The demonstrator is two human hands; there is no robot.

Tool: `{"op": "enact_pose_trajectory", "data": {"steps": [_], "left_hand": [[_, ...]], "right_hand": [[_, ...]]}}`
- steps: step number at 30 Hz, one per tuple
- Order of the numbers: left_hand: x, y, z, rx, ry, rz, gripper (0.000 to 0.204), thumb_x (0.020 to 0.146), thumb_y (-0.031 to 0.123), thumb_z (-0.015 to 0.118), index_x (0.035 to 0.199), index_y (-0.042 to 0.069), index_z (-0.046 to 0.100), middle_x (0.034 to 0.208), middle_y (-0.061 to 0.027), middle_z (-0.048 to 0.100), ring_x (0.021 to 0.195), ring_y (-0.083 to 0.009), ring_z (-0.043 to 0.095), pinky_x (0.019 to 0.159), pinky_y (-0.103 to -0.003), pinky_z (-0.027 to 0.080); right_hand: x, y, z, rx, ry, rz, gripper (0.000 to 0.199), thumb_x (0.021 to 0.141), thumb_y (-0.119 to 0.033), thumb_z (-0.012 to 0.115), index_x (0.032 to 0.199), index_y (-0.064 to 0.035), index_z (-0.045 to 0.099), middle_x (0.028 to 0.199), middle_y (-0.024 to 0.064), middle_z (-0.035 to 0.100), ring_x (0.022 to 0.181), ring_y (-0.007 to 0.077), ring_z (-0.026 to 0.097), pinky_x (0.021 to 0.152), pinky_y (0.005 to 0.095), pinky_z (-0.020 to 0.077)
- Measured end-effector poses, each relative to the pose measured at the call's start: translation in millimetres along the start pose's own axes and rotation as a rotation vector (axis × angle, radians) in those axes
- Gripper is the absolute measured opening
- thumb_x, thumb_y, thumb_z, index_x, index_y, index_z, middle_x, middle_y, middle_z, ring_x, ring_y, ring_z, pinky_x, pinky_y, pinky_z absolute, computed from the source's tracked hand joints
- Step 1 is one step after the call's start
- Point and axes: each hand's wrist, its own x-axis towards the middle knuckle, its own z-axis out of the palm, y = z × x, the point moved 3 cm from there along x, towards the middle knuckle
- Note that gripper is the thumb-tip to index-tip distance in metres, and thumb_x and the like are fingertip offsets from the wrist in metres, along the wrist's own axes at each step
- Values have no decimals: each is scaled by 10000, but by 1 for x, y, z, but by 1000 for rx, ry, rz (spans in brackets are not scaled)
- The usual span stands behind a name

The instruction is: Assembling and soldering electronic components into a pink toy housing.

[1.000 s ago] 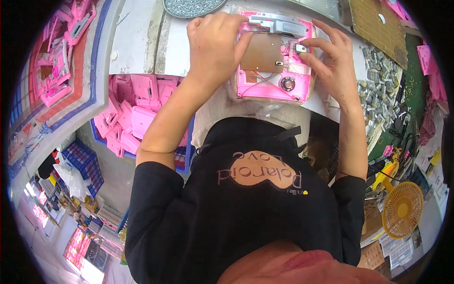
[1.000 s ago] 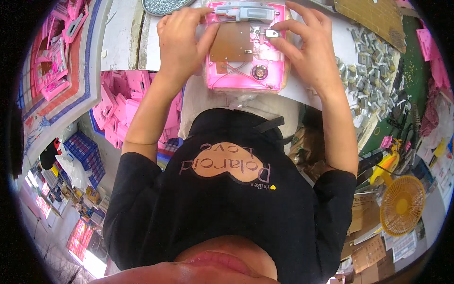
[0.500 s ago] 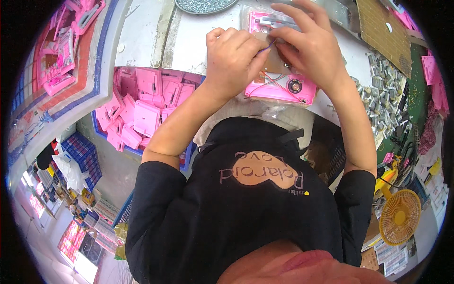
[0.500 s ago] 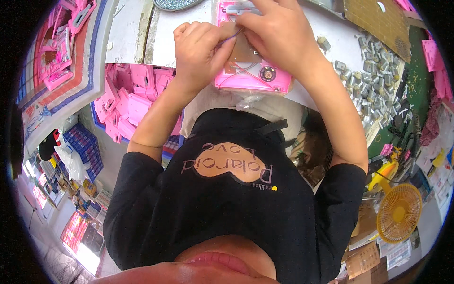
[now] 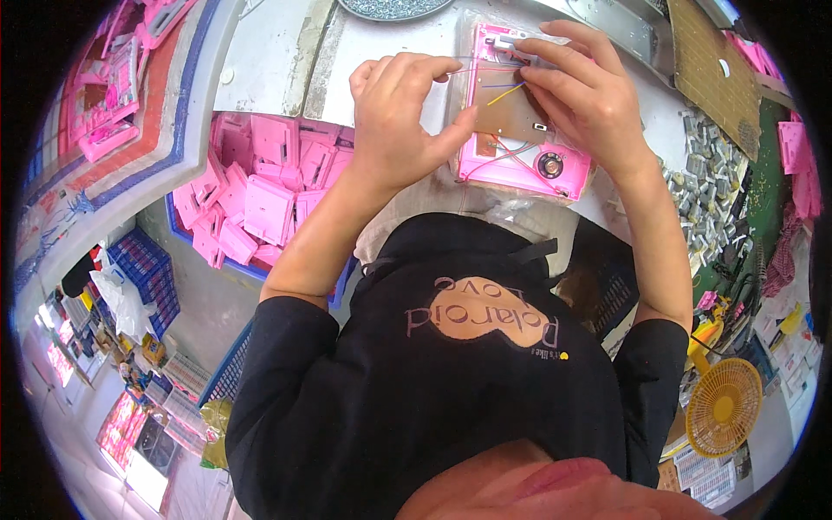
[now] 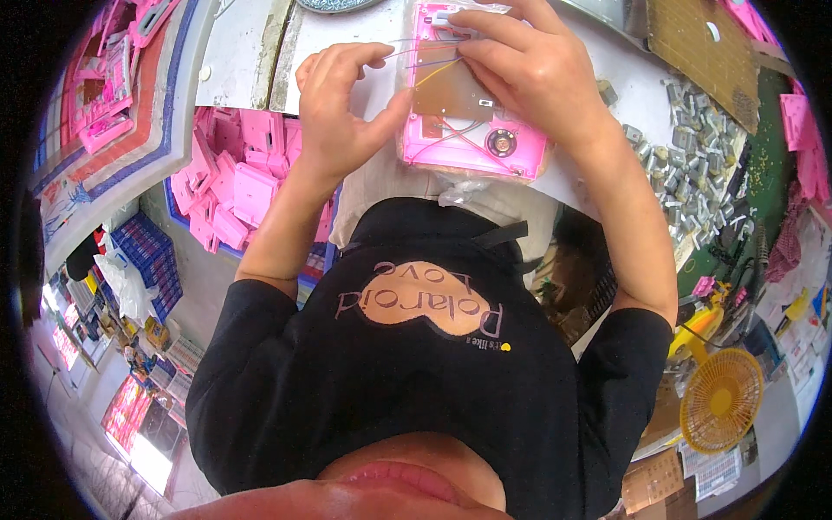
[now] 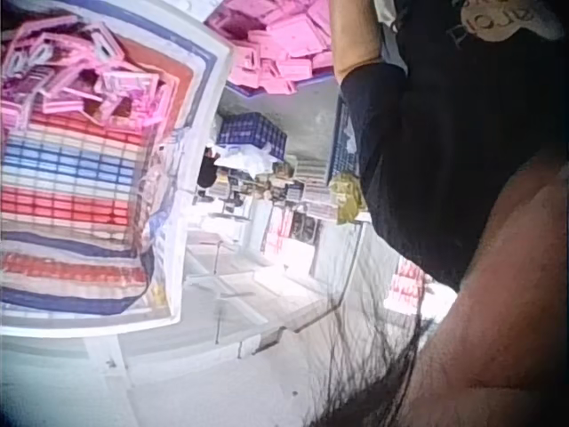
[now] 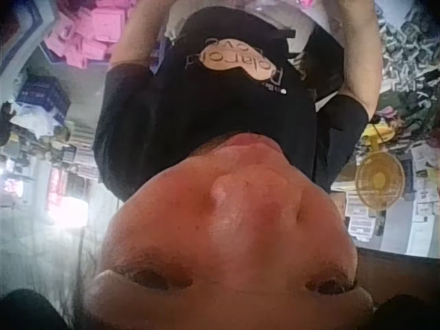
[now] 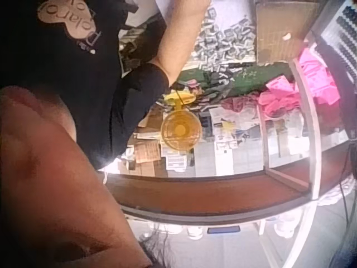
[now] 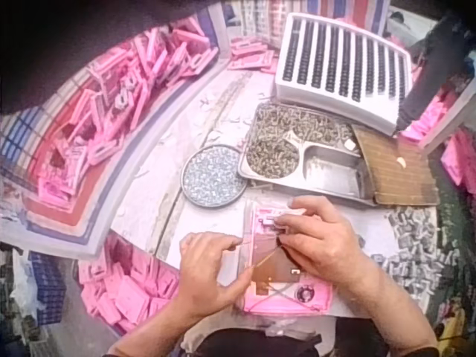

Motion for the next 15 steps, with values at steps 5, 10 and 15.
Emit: {"op": "enact_pose_trajectory", "data": {"steps": [5, 10, 15], "left_hand": [[-1, 0, 2, -18, 60, 0, 379, 742, 184, 798, 1097, 115, 683, 948, -41, 654, 919, -232, 628, 890, -412, 395], [16, 39, 4, -327, 111, 42, 352, 790, 52, 749, 1135, 74, 679, 999, -77, 685, 878, -254, 664, 774, -399, 535], [46, 53, 48, -468, -161, 16, 268, 884, 29, 711, 1152, 36, 722, 921, -98, 709, 708, -159, 695, 620, -283, 544]], "right_hand": [[-2, 1, -3, 59, -19, 12, 253, 695, -2, 800, 926, -51, 708, 1217, 66, 721, 1176, 331, 619, 924, 416, 558], [-15, -4, -22, 105, 19, 110, 268, 707, -9, 800, 952, -63, 706, 1222, 71, 718, 1200, 334, 596, 1007, 429, 496], [-50, 7, -21, 271, 243, 377, 180, 790, -9, 793, 952, -58, 731, 1251, 108, 703, 1225, 303, 573, 1029, 414, 471]]}}
